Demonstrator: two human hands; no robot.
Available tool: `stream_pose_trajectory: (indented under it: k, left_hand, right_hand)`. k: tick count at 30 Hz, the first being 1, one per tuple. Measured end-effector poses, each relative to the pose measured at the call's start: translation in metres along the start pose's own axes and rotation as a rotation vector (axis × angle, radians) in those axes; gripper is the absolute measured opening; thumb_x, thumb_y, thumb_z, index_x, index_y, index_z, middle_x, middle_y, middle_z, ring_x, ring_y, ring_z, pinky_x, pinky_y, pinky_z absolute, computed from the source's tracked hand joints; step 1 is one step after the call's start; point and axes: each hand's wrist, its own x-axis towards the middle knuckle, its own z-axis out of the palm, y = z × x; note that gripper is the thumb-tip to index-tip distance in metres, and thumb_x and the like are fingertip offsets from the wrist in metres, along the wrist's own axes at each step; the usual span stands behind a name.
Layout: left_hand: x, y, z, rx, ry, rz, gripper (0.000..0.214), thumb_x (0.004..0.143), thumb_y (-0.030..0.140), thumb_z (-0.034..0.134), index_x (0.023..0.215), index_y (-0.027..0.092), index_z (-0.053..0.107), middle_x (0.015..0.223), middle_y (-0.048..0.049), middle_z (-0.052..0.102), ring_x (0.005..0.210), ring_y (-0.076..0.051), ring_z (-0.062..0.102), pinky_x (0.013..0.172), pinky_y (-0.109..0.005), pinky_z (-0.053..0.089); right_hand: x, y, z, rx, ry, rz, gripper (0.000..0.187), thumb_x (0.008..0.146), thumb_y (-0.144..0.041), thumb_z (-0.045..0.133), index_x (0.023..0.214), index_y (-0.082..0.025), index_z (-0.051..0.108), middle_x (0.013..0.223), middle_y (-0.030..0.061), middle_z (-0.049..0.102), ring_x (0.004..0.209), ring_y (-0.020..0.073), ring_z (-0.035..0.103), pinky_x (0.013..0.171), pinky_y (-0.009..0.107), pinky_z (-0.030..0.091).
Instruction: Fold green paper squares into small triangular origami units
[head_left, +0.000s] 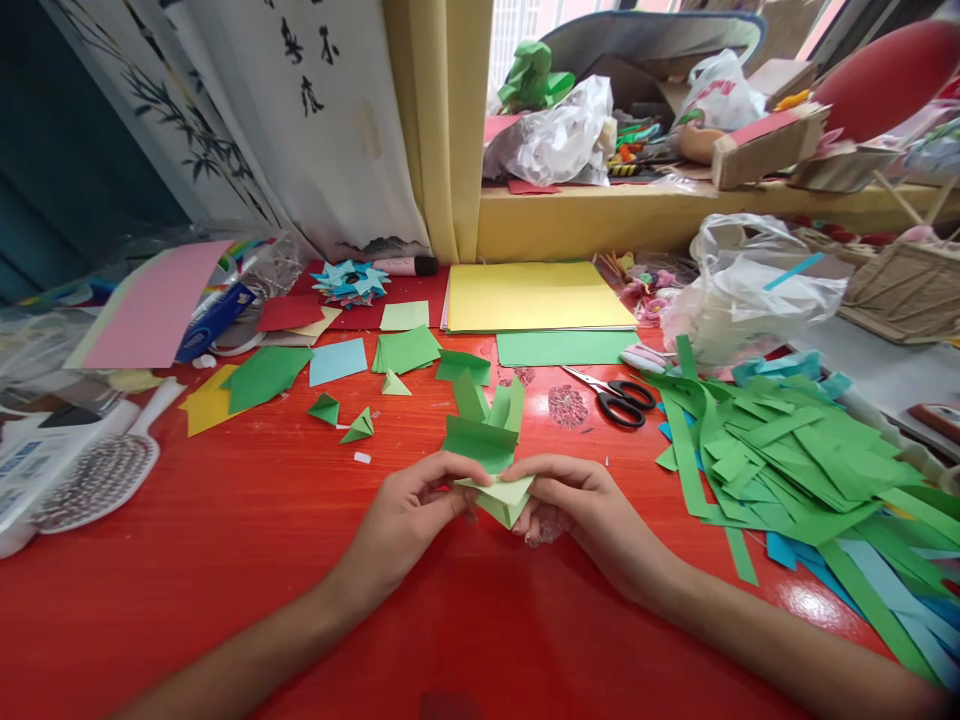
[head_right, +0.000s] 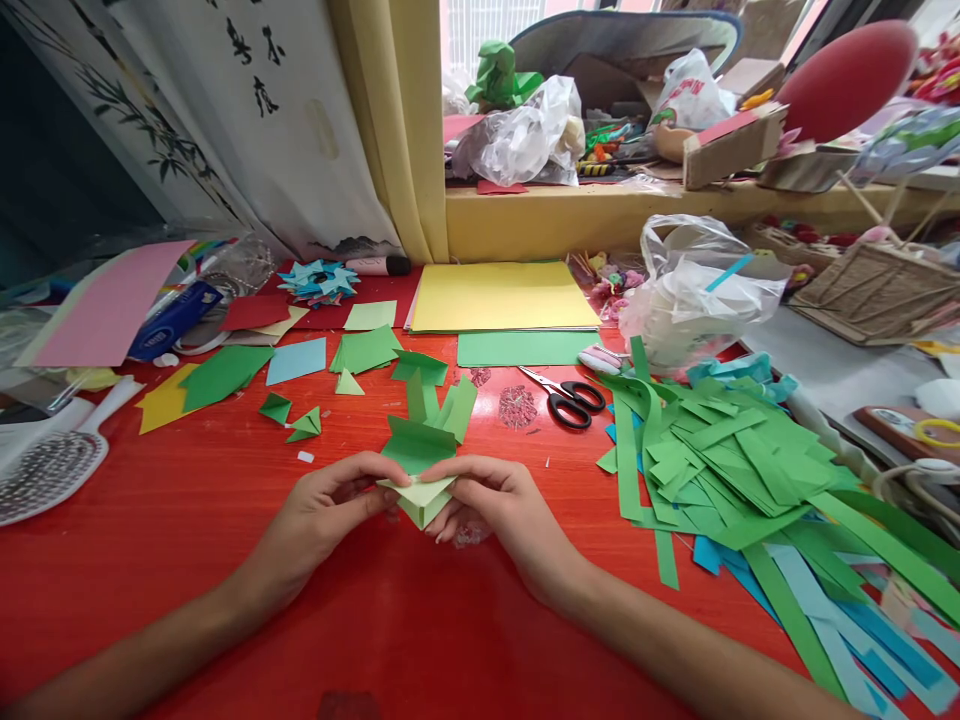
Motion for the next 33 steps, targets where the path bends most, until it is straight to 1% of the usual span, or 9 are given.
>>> stream_pose_trajectory:
  k: [4, 10, 14, 17, 21, 24, 26, 29, 33]
  left_hand:
    - [-0.0005, 0.0009, 0.0000, -0.013, -0.021, -0.019, 0.008, 0.076, 0.022, 0.058, 0.083, 0.021, 0.064, 0.081, 0.0013, 0.061, 0.078, -0.013, 0.056, 0.071, -0.023, 0.043]
    - [-0.0020, -0.0003, -0.0004, -0.031, -0.050, -0.054, 0.009, 0.077, 0.027, 0.060, 0.078, 0.018, 0.058, 0.070, 0.0027, 0.058, 0.069, -0.010, 0.054, 0.064, -0.021, 0.042]
    - [-0.0022, -0.0012, 0.0000, -0.058, -0.045, -0.050, 0.008, 0.078, 0.026, 0.060, 0.076, 0.018, 0.058, 0.067, 0.0030, 0.058, 0.064, -0.010, 0.054, 0.060, -0.020, 0.043]
    - [-0.0029, -0.0002, 0.0009, -0.092, -0.054, -0.031, 0.005, 0.078, 0.023, 0.059, 0.076, 0.018, 0.060, 0.066, 0.0023, 0.059, 0.062, -0.011, 0.055, 0.059, -0.022, 0.045]
    - [-0.0042, 0.0006, 0.0003, -0.152, -0.134, 0.044, 0.011, 0.081, 0.019, 0.054, 0.075, 0.020, 0.063, 0.072, 0.0007, 0.061, 0.068, -0.012, 0.058, 0.065, -0.024, 0.046]
    - [-0.0048, -0.0004, -0.0011, -0.122, -0.087, 0.097, 0.016, 0.083, 0.018, 0.052, 0.073, 0.020, 0.065, 0.075, 0.0011, 0.058, 0.072, -0.010, 0.055, 0.068, -0.021, 0.045]
    - [-0.0049, -0.0011, -0.0015, -0.145, -0.033, 0.082, 0.016, 0.085, 0.020, 0.050, 0.077, 0.021, 0.064, 0.076, 0.0012, 0.057, 0.070, -0.010, 0.055, 0.068, -0.021, 0.045]
    - [-0.0044, -0.0007, -0.0004, -0.228, 0.011, 0.039, 0.020, 0.089, 0.029, 0.042, 0.096, 0.024, 0.060, 0.076, 0.0007, 0.056, 0.068, -0.012, 0.055, 0.064, -0.024, 0.048]
    - [-0.0051, 0.0005, 0.0027, -0.116, -0.030, 0.016, 0.032, 0.086, 0.032, 0.048, 0.118, 0.030, 0.049, 0.083, 0.0010, 0.054, 0.076, -0.012, 0.055, 0.069, -0.024, 0.049]
  right_hand:
    - [-0.0012, 0.0002, 0.0001, 0.013, 0.007, 0.011, 0.015, 0.083, -0.018, 0.050, 0.087, -0.018, 0.065, 0.061, 0.0012, 0.065, 0.054, 0.0084, 0.060, 0.052, 0.017, 0.045]
    - [-0.0011, -0.0005, 0.0035, -0.045, -0.127, -0.019, 0.013, 0.082, -0.025, 0.057, 0.091, -0.017, 0.061, 0.073, 0.0011, 0.064, 0.062, 0.0112, 0.063, 0.059, 0.022, 0.050]
    - [-0.0018, -0.0005, 0.0049, -0.045, -0.142, -0.035, 0.013, 0.083, -0.026, 0.057, 0.092, -0.018, 0.060, 0.071, 0.0007, 0.064, 0.062, 0.0110, 0.063, 0.058, 0.022, 0.050]
    - [-0.0031, 0.0002, 0.0041, -0.023, -0.136, -0.042, 0.012, 0.084, -0.023, 0.054, 0.090, -0.017, 0.062, 0.068, 0.0010, 0.064, 0.062, 0.0114, 0.062, 0.060, 0.023, 0.050]
    - [-0.0047, 0.0003, 0.0029, -0.003, -0.115, -0.081, 0.016, 0.083, -0.015, 0.050, 0.081, -0.018, 0.065, 0.071, 0.0012, 0.064, 0.064, 0.0113, 0.061, 0.062, 0.024, 0.049]
    - [-0.0056, -0.0003, 0.0029, -0.046, -0.120, -0.149, 0.020, 0.082, -0.011, 0.049, 0.080, -0.020, 0.067, 0.077, 0.0005, 0.062, 0.066, 0.0107, 0.060, 0.063, 0.023, 0.048]
    - [-0.0059, -0.0004, 0.0030, -0.108, -0.119, -0.196, 0.023, 0.081, -0.009, 0.049, 0.082, -0.021, 0.068, 0.082, 0.0005, 0.060, 0.068, 0.0105, 0.059, 0.063, 0.023, 0.047]
    - [-0.0057, -0.0002, 0.0025, -0.198, -0.079, -0.238, 0.028, 0.080, -0.008, 0.048, 0.085, -0.024, 0.070, 0.085, 0.0013, 0.055, 0.070, 0.0109, 0.058, 0.060, 0.023, 0.045]
    - [-0.0051, -0.0012, 0.0026, -0.270, -0.113, -0.257, 0.029, 0.080, -0.009, 0.049, 0.093, -0.026, 0.069, 0.087, 0.0017, 0.050, 0.073, 0.0113, 0.055, 0.063, 0.024, 0.044]
